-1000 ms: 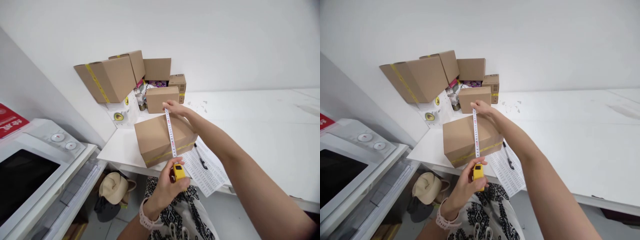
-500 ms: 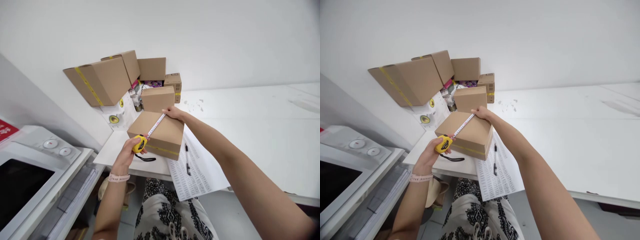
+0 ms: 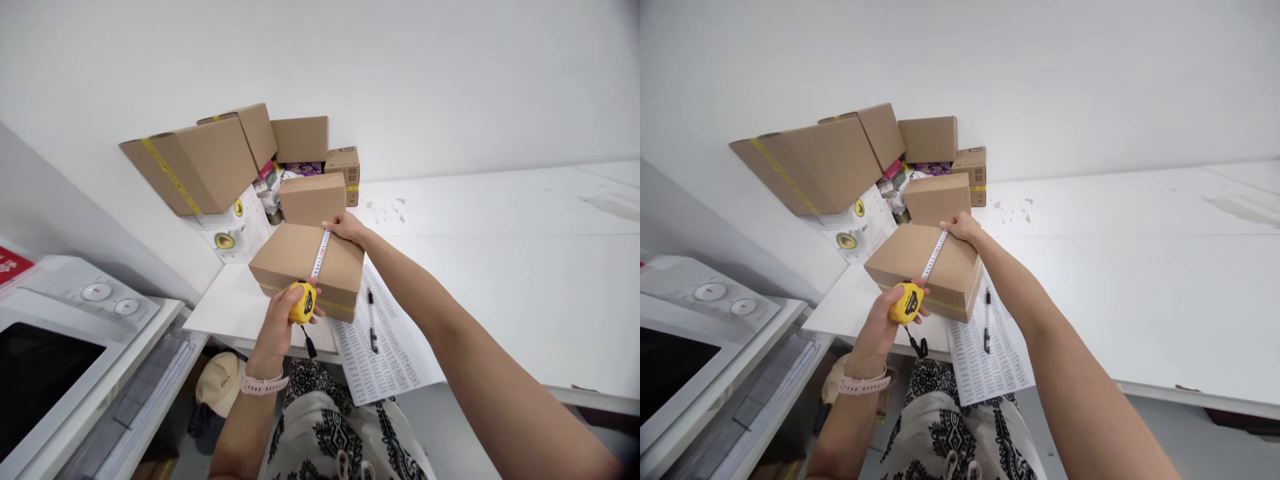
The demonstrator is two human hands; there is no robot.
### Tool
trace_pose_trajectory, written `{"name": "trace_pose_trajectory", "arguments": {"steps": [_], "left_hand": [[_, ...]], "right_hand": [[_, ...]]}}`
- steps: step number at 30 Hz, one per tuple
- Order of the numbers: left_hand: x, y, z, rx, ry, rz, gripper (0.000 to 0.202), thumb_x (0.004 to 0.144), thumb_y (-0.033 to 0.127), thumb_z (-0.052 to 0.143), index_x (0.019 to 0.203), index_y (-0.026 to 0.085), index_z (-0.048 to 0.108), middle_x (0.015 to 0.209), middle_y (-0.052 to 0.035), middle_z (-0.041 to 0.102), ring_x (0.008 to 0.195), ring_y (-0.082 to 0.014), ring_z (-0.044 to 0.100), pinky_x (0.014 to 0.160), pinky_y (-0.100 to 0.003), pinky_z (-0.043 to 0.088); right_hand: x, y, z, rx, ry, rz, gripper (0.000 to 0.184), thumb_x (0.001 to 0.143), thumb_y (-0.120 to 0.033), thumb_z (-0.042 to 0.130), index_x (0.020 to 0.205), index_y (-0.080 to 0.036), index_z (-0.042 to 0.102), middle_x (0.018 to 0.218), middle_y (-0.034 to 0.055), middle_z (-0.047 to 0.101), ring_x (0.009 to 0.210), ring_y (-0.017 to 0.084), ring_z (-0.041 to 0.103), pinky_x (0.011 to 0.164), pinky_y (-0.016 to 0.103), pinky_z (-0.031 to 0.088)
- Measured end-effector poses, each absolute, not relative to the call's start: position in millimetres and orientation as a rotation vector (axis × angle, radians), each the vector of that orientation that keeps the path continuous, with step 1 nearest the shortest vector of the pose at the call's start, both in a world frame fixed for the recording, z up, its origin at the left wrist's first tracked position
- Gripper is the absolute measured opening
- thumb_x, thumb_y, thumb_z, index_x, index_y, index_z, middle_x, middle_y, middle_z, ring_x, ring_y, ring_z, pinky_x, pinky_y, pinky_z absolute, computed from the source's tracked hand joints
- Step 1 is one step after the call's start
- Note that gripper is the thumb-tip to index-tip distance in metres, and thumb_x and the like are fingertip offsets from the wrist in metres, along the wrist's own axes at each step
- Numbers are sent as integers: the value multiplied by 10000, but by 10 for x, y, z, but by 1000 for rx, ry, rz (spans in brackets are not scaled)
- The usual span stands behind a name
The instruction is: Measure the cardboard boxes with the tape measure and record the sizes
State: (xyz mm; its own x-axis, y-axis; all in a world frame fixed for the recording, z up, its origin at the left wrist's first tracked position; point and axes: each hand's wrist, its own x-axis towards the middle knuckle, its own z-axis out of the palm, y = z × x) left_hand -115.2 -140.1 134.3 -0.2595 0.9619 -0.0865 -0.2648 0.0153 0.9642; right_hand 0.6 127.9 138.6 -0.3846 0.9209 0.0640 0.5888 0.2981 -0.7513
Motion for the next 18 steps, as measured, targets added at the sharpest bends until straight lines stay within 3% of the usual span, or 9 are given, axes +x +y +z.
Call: {"name": "trace_pose_trajectory", "arguments": {"steps": [6, 18], "left_hand": [[-1264, -1437, 1312, 826, 1240, 1505, 550, 729, 546, 759, 1066, 112, 783, 1047, -136, 761, 647, -189, 707, 572, -288, 556], [-1326, -1700, 1249, 845, 1226, 1512, 531, 790, 542, 714, 1103, 120, 786, 1028, -130, 759, 690, -196, 684, 643, -320, 569]], "right_hand": [[26, 1261, 1385, -1312, -2025, 1008, 304, 877, -428, 655, 708, -195, 559, 766, 33, 660, 653, 155, 569, 599, 279, 408], [-7, 1389, 1284, -1304, -1783, 1241, 350, 719, -395, 813, 688, -206, 520, 688, 19, 616, 598, 152, 564, 538, 287, 454]]}}
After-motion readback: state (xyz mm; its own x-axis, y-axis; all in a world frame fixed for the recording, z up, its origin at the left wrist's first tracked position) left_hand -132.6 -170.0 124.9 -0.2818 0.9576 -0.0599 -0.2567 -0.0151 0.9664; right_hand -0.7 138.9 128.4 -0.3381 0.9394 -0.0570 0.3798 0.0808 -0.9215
